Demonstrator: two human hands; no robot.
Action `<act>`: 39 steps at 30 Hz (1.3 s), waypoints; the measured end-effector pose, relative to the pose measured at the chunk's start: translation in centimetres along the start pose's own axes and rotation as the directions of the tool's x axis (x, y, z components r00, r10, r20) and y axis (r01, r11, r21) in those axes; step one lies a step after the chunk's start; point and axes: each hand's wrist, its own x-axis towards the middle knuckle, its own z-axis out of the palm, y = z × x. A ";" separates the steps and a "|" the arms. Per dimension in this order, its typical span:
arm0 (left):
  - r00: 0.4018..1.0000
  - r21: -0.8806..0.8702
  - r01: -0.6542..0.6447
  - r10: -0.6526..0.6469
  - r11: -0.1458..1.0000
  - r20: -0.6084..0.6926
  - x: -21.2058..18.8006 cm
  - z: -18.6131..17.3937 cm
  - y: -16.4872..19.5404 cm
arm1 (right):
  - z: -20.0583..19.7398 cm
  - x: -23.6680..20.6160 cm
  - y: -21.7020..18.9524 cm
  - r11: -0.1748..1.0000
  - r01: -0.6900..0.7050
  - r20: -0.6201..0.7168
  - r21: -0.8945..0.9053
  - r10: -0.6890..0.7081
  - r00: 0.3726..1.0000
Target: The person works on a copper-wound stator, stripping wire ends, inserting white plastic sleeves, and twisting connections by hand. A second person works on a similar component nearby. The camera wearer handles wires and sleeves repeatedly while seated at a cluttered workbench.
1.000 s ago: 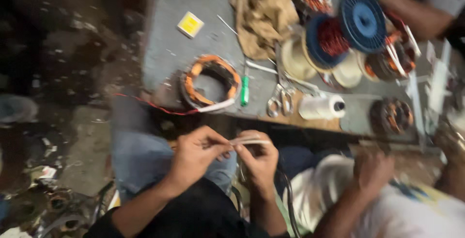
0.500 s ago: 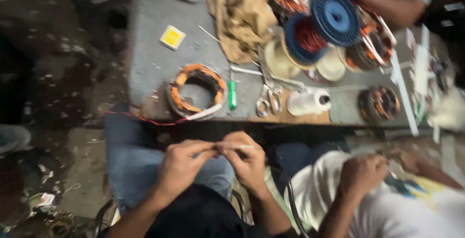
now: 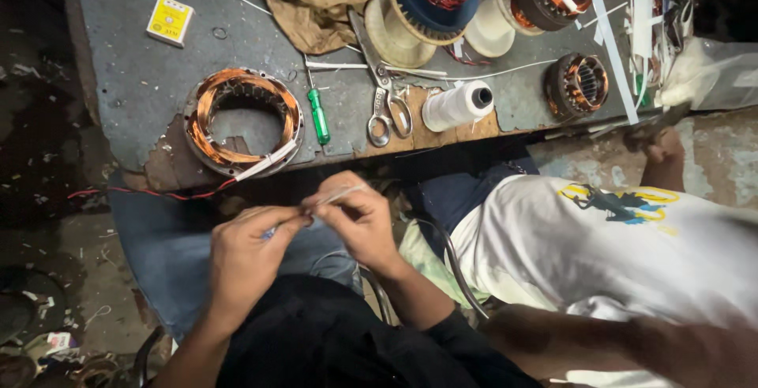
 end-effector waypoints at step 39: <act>0.987 -0.469 0.160 -0.144 0.868 0.069 -0.3 2.1 -2.1 | -6.3 5.9 -1.1 0.801 0.106 -0.209 -0.590 -0.278 0.937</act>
